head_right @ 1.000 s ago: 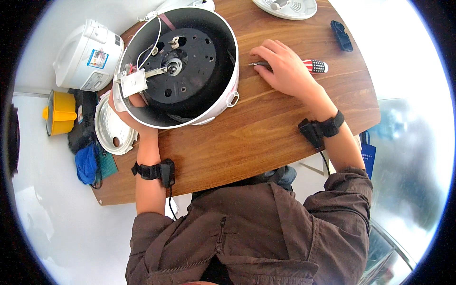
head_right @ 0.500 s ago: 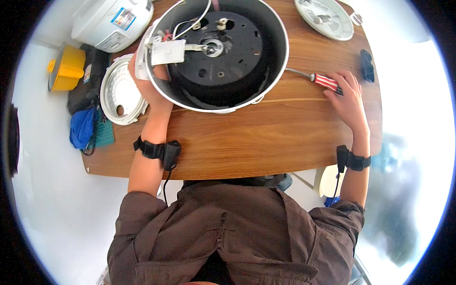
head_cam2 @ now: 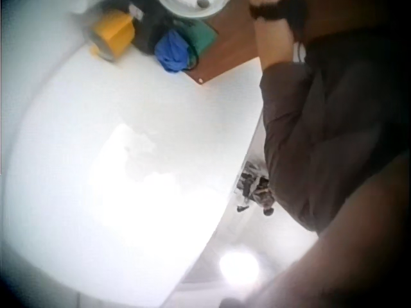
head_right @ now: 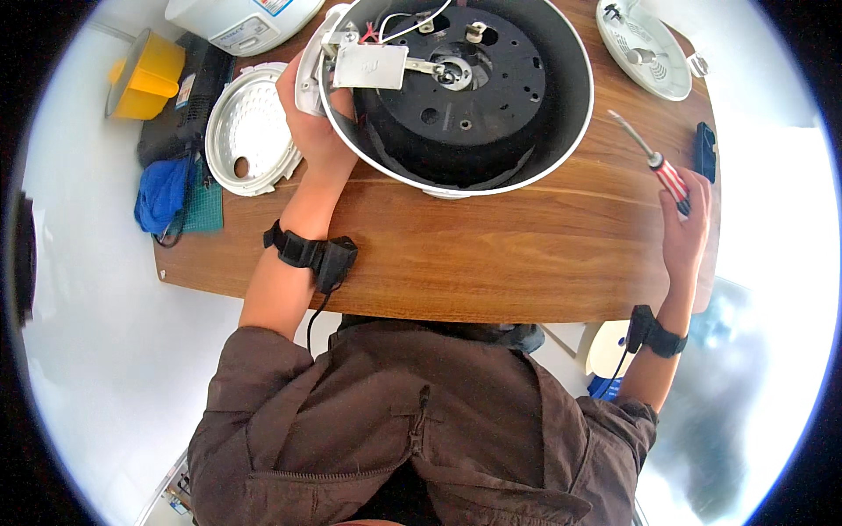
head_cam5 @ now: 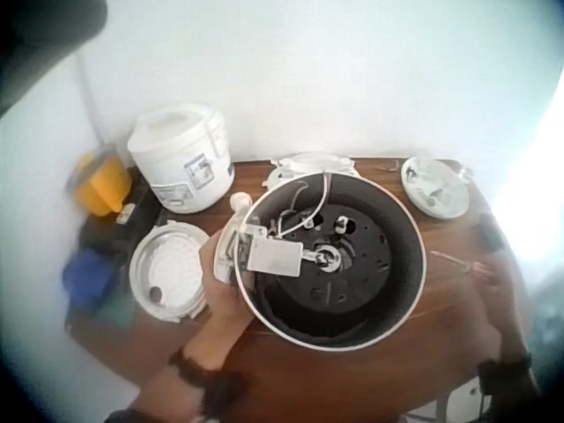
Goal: The person uses a screwdriver to remove and reinsert screws into the internal mechanism of a disassembled white appliance. They repeatedly adjust the device's orientation and handle small screws and internal components on a wooden table.
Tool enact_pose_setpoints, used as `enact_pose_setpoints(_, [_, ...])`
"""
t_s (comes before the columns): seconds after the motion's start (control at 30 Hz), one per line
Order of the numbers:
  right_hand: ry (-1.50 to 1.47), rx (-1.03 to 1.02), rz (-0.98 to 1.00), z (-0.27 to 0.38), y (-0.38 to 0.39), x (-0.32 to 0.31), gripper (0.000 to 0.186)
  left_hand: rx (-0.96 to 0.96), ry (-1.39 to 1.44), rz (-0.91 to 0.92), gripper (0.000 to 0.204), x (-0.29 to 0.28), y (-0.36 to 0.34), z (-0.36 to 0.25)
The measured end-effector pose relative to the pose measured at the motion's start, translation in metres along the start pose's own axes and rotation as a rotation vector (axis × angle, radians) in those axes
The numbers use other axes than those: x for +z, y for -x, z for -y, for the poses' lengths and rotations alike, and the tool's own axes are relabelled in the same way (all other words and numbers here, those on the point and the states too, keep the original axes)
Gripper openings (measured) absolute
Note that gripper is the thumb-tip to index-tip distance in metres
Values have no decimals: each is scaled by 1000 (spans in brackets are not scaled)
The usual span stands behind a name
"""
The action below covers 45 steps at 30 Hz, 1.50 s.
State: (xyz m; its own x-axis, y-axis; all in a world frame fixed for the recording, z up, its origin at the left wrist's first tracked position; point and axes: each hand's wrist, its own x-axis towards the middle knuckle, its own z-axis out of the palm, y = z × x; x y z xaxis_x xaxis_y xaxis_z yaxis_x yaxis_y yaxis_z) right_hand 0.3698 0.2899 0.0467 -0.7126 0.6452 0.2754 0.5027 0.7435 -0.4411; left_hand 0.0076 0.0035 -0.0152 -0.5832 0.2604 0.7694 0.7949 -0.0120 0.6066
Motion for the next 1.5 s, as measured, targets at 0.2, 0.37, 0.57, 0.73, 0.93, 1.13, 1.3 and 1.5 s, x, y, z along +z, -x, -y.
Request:
enact_pose_setpoints(0.2, [-135, -133, -168, 31, 7, -13, 36, 118, -84, 7, 43, -3, -4, 1])
enact_pose_setpoints(0.37, [-82, -390, -117, 90, -1, -18, 33, 113, -57, -4, 43, -4, -9, -2])
enact_pose_setpoints(0.57, [-12, -494, -33, 147, -8, -18, 38, 114, -36, 3, 43, -4, -8, -1])
enact_pose_setpoints(0.73, [-14, -502, -7, 179, -17, -15, 39, 60, -37, 16, 45, -7, -7, 6])
enact_pose_setpoints(0.93, [56, -507, 37, 198, -23, -11, 39, 66, 38, 15, 43, -5, -18, -9])
enact_pose_setpoints(1.13, [78, -529, 22, 214, -27, -6, 35, 30, 171, 28, 39, -2, -24, -15])
enact_pose_setpoints(1.3, [99, -557, 33, 220, -31, -1, 33, 88, 69, -3, 39, -2, -20, -12])
enact_pose_setpoints(1.5, [112, -574, 40, 228, -36, 8, 33, 71, 36, 0, 39, -2, -16, -9])
